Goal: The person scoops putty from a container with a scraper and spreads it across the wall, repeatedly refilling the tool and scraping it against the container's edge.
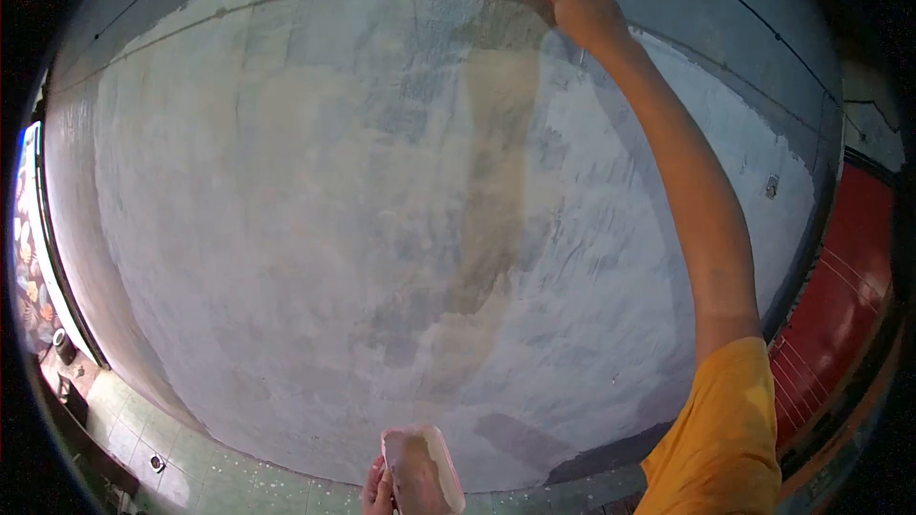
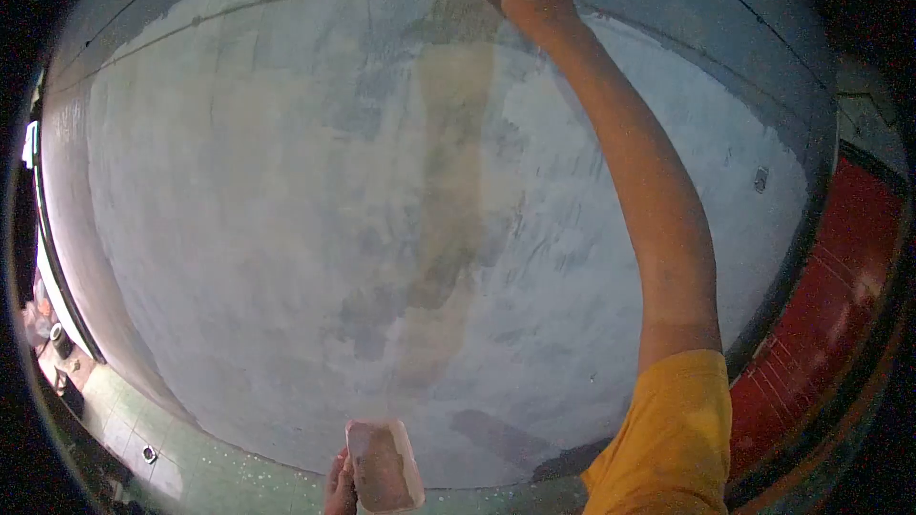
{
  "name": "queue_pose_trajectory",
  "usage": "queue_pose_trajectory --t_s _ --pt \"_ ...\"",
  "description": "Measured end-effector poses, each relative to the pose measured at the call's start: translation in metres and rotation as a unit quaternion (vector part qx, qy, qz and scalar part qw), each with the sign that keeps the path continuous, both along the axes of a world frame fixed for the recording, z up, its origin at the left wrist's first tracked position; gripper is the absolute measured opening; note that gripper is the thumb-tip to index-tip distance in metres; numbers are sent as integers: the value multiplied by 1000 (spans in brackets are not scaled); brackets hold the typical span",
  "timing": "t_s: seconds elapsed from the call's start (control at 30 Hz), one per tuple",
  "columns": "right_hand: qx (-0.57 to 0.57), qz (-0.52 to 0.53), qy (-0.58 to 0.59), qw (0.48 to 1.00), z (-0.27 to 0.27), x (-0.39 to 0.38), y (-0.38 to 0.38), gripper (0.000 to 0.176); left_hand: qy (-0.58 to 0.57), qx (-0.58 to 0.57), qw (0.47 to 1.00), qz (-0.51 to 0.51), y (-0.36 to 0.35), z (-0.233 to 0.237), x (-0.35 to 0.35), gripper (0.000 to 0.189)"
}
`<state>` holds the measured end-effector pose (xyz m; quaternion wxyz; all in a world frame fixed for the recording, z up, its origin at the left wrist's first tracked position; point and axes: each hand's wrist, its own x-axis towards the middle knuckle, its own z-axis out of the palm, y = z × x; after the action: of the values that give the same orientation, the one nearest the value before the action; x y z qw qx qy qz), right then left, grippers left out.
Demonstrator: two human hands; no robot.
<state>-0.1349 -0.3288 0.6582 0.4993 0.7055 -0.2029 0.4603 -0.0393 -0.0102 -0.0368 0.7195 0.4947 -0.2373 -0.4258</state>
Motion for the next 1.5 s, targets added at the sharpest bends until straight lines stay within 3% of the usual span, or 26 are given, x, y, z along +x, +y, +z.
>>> queue_pose_trajectory --t_s 0.13,0.23,0.3,0.4,0.5,0.6,0.67,0.73,0.83,0.9,0.97,1.03,1.1,1.2,1.23,1.3,1.37,1.43,1.5 --pt "26 27 78 996 -118 -4 8 30 -28 -9 999 35 -1 0 -3 57" --pt "105 54 114 986 -164 -14 18 32 -33 25 999 24 12 -5 4 56" --pt "60 89 80 991 -134 -23 8 32 -27 52 998 -11 8 -34 22 56" --pt "59 62 -20 996 -45 -41 -1 31 5 23 1000 13 6 -12 15 54" --pt "25 45 -41 998 -2 -56 -33 30 -17 -47 997 55 -7 -17 8 53" --pt "82 31 10 996 -69 -56 -25 31 8 59 997 48 -16 -10 14 53" --pt "0 80 34 996 -140 -60 -48 34 -22 10 999 37 -18 -32 17 54" --pt "24 91 77 993 -197 -67 -34 34 -36 -16 999 19 -17 -44 21 55" --pt "141 45 55 988 -183 -72 3 36 -22 -21 1000 -2 -16 -31 23 56" --pt "105 54 20 993 -130 -72 7 37 9 -22 1000 -4 -16 -1 20 56" --pt "10 101 -20 995 -72 -76 -37 33 16 0 1000 -7 -18 3 18 56" --pt "34 41 -33 998 -82 -68 -52 35 -4 39 999 -10 -24 -8 21 56" --pt "67 -4 -11 998 -125 -58 -54 43 9 61 998 -8 -23 -12 22 55" --pt "-61 60 54 995 -244 -62 -58 48 32 -1 999 8 -26 -13 13 54" --pt "-25 42 68 996 -280 -65 -48 45 38 -37 998 16 -24 -13 12 53" --pt "37 60 86 994 -295 -78 -34 40 21 -50 998 10 -20 -18 13 53" --pt "106 128 45 985 -267 -83 -15 29 2 -59 998 1 -19 -16 11 54" --pt "69 106 -2 992 -197 -81 -1 28 -21 -62 998 -15 -18 -7 14 54" --pt "28 131 -28 991 -132 -76 -7 38 -13 -48 999 -3 -22 -11 15 55"
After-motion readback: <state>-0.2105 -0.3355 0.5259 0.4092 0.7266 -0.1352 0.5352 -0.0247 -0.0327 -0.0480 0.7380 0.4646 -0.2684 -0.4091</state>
